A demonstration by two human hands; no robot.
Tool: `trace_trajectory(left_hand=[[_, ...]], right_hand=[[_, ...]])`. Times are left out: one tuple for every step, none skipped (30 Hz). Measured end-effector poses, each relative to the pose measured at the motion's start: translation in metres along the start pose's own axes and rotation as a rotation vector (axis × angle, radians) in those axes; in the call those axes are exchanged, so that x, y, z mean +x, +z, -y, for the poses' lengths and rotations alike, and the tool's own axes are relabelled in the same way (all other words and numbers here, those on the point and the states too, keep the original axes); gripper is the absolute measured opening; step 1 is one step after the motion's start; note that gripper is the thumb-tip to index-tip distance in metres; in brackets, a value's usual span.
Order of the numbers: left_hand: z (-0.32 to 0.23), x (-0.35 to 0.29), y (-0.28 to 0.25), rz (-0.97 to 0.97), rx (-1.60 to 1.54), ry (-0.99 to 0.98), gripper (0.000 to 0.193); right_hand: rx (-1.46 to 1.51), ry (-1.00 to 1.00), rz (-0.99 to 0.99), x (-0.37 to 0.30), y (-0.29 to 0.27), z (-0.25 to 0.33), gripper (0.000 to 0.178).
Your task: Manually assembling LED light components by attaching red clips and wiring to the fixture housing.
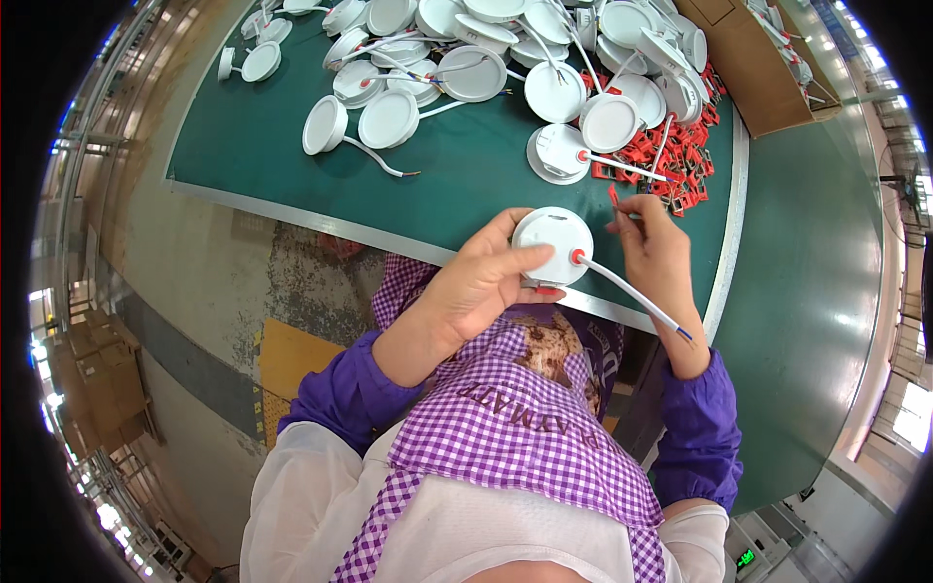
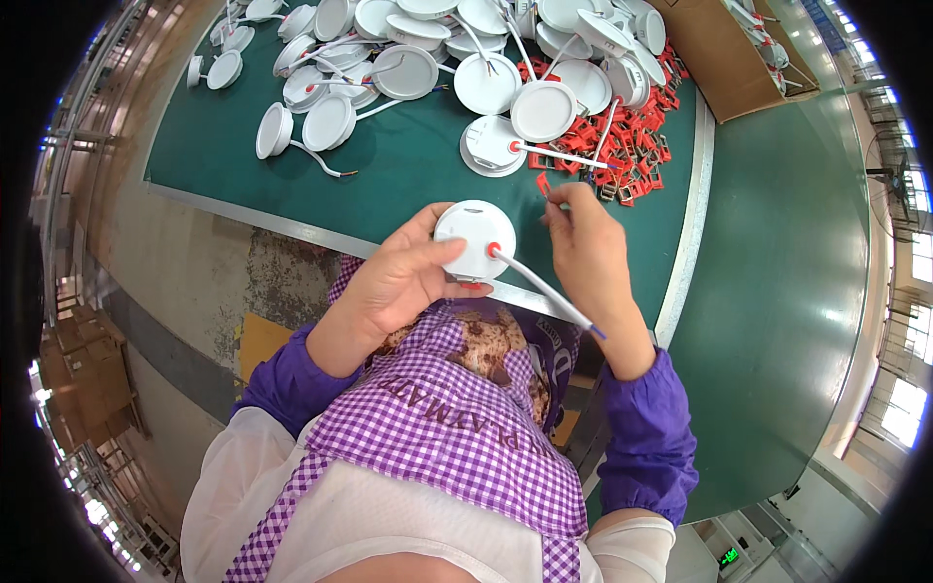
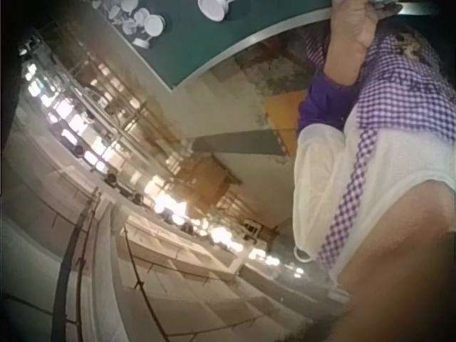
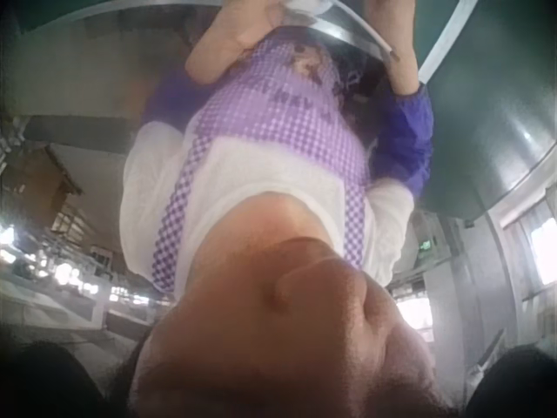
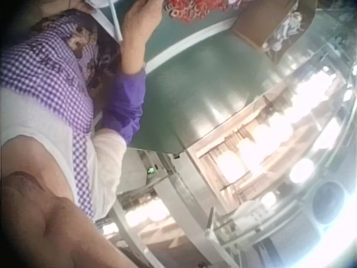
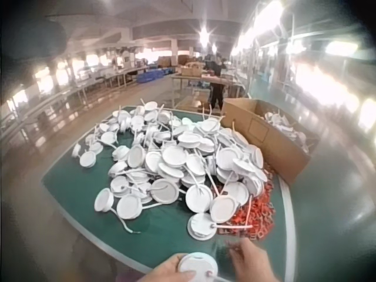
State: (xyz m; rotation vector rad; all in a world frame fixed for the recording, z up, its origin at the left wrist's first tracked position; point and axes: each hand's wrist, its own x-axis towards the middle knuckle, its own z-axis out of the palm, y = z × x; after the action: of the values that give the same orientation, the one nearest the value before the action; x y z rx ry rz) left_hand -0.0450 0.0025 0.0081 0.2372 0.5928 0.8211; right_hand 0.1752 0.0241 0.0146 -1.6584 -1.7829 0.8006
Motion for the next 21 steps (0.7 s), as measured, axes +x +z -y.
trace_trajectory(left_hand=[[0.003,0.001,0.001,-0.043,0.167,0.038,0.041],[0.006,0.003,0.003,-0.082,0.335,0.071,0.044],[0.009,0.004,0.005,-0.099,0.396,0.135,0.046],[0.010,0.005,0.005,-0.098,0.395,0.130,0.046],[0.011,0.007,0.007,-0.080,0.417,0.157,0.043],[0.012,0.008,0.008,-0.062,0.439,0.186,0.041],[0.014,0.009,0.010,-0.063,0.439,0.183,0.041],[0.017,0.010,0.012,-0.075,0.489,0.227,0.039],[0.019,0.011,0.013,-0.087,0.539,0.273,0.036],[0.020,0.012,0.014,-0.088,0.538,0.271,0.036],[0.022,0.013,0.014,-0.110,0.601,0.323,0.035],[0.023,0.014,0.014,-0.132,0.664,0.374,0.034],[0.024,0.013,0.014,-0.135,0.665,0.374,0.034],[0.025,0.013,0.014,-0.138,0.710,0.382,0.034],[0.025,0.013,0.015,-0.141,0.756,0.391,0.034],[0.025,0.013,0.016,-0.141,0.756,0.388,0.034],[0.023,0.011,0.020,-0.147,0.827,0.386,0.035],[0.022,0.010,0.022,-0.153,0.898,0.383,0.036],[0.023,0.011,0.022,-0.152,0.898,0.381,0.036],[0.023,0.011,0.023,-0.153,0.888,0.389,0.036],[0.023,0.012,0.024,-0.155,0.877,0.397,0.036]], right_hand=[[0.300,0.127,0.000,-0.002,-0.002,0.004,0.009],[0.298,0.133,-0.002,-0.003,-0.005,0.004,0.009],[0.467,0.188,0.041,-0.004,-0.008,0.004,0.011],[0.637,0.241,0.085,-0.005,-0.010,0.004,0.013],[0.666,0.239,0.075,-0.007,-0.011,0.005,0.016],[0.666,0.243,0.073,-0.011,-0.012,0.008,0.016],[0.588,0.228,0.076,-0.016,-0.012,0.011,0.015],[0.511,0.212,0.078,-0.021,-0.012,0.015,0.015],[0.468,0.191,0.037,-0.027,-0.012,0.019,0.013],[0.468,0.192,0.038,-0.030,-0.011,0.019,0.013],[0.446,0.193,0.013,-0.032,-0.010,0.018,0.012],[0.423,0.193,-0.012,-0.034,-0.010,0.017,0.012],[0.425,0.193,-0.010,-0.037,-0.009,0.020,0.012],[0.318,0.105,-0.046,-0.039,-0.008,0.024,0.011],[0.209,0.017,-0.081,-0.041,-0.007,0.027,0.011],[0.210,0.020,-0.082,-0.042,-0.006,0.029,0.011],[0.135,-0.055,-0.099,-0.043,-0.005,0.030,0.012],[0.059,-0.129,-0.117,-0.044,-0.004,0.030,0.014],[0.059,-0.127,-0.118,-0.046,-0.003,0.031,0.014],[-0.001,-0.179,-0.152,-0.047,-0.002,0.032,0.015],[-0.061,-0.232,-0.186,-0.049,0.000,0.032,0.017]])
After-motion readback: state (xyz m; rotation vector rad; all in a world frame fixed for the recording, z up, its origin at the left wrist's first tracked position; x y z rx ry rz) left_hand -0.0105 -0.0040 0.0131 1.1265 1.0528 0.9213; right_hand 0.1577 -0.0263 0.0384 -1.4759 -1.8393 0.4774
